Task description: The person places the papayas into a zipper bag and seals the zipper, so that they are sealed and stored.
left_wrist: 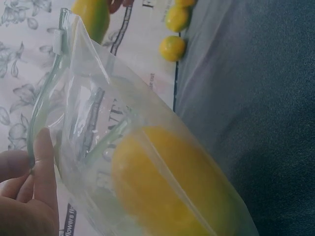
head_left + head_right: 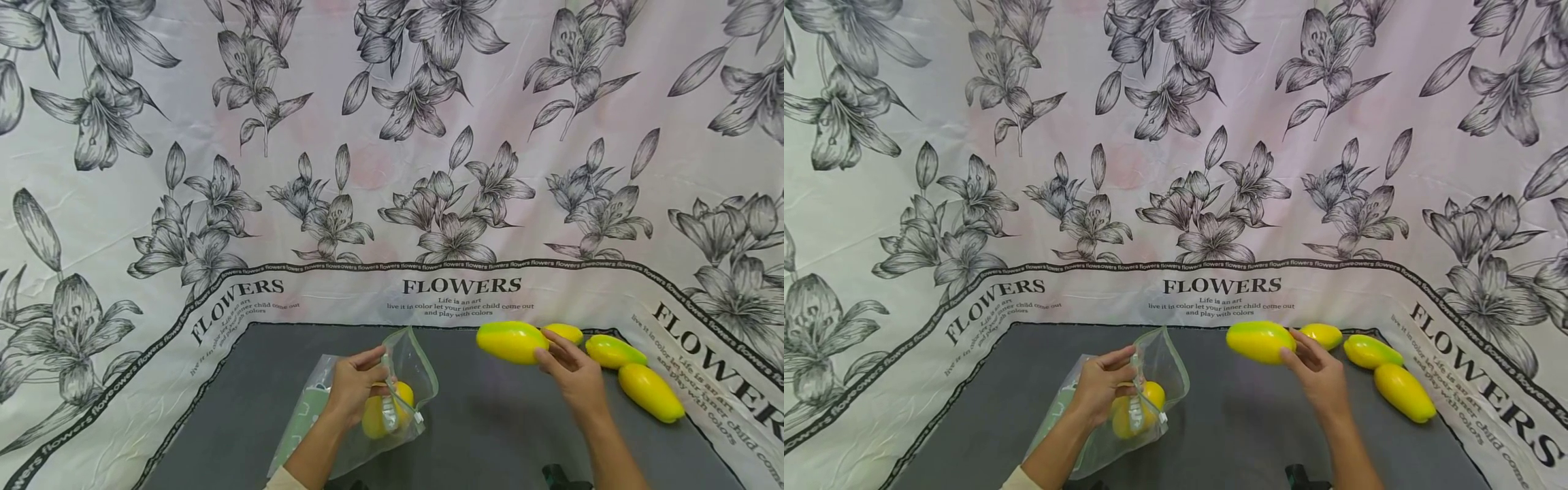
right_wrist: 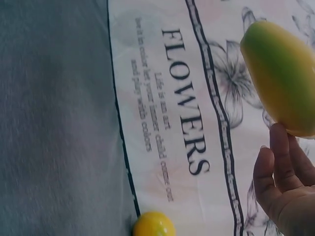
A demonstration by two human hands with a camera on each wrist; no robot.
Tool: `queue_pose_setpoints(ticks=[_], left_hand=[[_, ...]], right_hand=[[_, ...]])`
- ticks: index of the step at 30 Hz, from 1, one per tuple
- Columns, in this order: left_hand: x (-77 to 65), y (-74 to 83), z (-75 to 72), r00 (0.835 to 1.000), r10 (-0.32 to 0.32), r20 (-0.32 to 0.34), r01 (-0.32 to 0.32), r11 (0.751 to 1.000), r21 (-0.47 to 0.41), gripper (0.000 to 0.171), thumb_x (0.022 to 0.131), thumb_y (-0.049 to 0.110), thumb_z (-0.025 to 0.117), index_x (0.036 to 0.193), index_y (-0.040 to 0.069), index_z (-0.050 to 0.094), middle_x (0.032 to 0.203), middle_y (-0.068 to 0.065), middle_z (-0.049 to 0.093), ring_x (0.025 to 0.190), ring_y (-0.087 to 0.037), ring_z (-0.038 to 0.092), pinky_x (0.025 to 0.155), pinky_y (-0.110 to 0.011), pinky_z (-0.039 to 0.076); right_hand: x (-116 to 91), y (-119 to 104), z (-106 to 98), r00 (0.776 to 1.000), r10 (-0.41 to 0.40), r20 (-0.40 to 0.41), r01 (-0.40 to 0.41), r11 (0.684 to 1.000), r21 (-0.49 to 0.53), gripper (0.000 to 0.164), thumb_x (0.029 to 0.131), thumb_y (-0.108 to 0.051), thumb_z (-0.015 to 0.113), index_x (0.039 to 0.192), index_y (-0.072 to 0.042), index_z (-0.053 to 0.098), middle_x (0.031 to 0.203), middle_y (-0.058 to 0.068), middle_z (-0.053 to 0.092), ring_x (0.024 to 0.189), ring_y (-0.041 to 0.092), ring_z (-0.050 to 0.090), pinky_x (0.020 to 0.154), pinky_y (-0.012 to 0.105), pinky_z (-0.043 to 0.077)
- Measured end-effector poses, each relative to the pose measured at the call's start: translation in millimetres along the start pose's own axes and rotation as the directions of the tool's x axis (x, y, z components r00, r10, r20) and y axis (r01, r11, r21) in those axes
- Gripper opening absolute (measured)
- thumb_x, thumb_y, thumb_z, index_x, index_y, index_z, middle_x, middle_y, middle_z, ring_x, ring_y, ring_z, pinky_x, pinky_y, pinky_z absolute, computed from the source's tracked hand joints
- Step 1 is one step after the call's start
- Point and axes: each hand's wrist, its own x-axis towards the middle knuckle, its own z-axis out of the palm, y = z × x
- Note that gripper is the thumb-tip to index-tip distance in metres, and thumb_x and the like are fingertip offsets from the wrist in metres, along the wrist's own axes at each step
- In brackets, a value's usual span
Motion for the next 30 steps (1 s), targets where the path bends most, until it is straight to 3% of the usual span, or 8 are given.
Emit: queue_pose_setpoints(ticks=[11, 30], left_hand=[[0.6, 0.5, 0.8, 1.0, -0.012, -0.005, 0.012, 1.0, 0.001, 0.046, 0.087, -0.008, 0.066, 0.131, -0.009, 0.054, 0.136, -0.031, 0.044, 0.08, -0.022, 0.067, 0.065, -0.035, 0.06], [-0.2, 0.2, 1.4, 1.0, -0.009, -0.009, 0.009, 1.0, 0.002, 0.046, 0.087, -0.007, 0.066, 0.131, -0.008, 0.054, 0.136, -0.03, 0.045, 0.077, -0.023, 0.068, 0.064, -0.036, 0.06]], right_hand=[[2, -4, 39, 0.992, 0.014, 0.128, -0.02, 0.999, 0.047, 0.048, 0.095, -0.023, 0.065, 0.138, -0.005, 0.054, 0.121, 0.016, 0.061, 0.1, 0.01, 0.061, 0.081, 0.024, 0.054], [-2, -3, 89, 0.952, 0.029, 0.305, -0.051, 0.997, 0.063, 0.045, 0.089, -0.026, 0.072, 0.13, -0.009, 0.061, 0.116, 0.01, 0.065, 0.099, 0.024, 0.064, 0.083, 0.03, 0.054]])
